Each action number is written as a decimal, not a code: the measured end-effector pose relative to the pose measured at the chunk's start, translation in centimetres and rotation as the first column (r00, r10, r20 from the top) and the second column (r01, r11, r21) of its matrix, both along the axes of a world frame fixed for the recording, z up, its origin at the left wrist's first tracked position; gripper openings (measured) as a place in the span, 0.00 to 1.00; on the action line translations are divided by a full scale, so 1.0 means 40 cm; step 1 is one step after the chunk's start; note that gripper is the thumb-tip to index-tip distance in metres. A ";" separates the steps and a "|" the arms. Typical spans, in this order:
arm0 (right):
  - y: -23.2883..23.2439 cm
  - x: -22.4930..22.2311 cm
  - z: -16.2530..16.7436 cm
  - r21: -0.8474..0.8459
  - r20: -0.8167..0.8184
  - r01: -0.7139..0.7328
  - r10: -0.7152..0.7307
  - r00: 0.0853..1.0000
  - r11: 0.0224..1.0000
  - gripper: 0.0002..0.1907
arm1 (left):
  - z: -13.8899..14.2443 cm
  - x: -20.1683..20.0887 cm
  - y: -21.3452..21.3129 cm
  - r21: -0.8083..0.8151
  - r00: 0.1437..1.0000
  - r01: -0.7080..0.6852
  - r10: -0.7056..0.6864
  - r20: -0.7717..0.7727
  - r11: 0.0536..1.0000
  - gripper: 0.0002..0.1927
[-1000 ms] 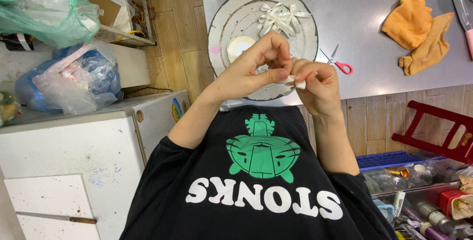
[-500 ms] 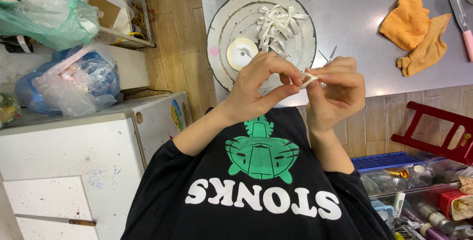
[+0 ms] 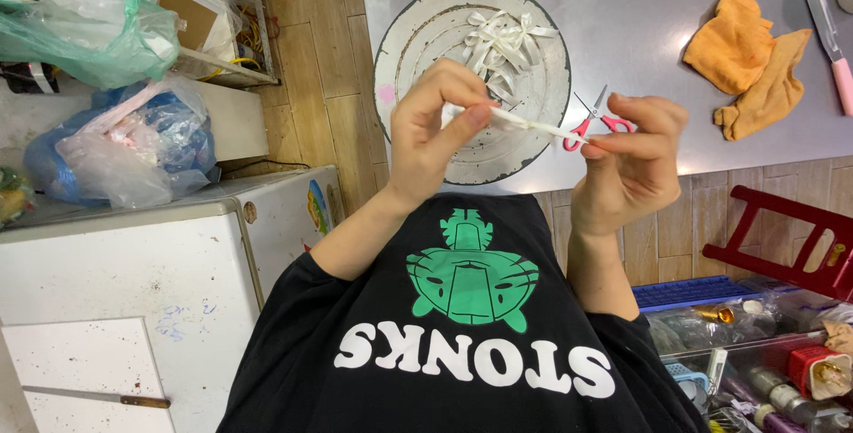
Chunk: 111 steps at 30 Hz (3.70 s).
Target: The person repeatedly ties white ribbon into small bows using both hands and places them on a round tray. They use pink-handled scissors to trim the ribbon ends after each bow is tied. The process is repeated multiple times throughout the clip.
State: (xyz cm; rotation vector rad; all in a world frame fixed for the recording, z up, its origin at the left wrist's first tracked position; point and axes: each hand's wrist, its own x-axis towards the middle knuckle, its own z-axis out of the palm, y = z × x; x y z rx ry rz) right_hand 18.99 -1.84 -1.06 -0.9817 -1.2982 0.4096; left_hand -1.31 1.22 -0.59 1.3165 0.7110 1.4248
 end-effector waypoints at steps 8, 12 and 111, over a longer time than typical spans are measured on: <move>-0.012 -0.010 0.002 -0.101 0.003 -0.105 0.106 0.994 0.989 0.10 | -0.004 0.029 -0.006 -0.173 0.965 0.251 -0.233 0.117 0.952 0.19; -0.009 -0.011 0.003 -0.081 0.014 -0.122 0.124 0.992 0.989 0.09 | 0.007 0.031 -0.009 -0.159 0.977 0.209 -0.200 0.069 0.965 0.26; 0.073 0.096 -0.167 0.300 -0.786 -0.868 0.618 0.010 0.395 0.10 | -0.015 -0.051 0.084 -0.238 0.752 0.584 -0.628 -0.201 0.776 0.05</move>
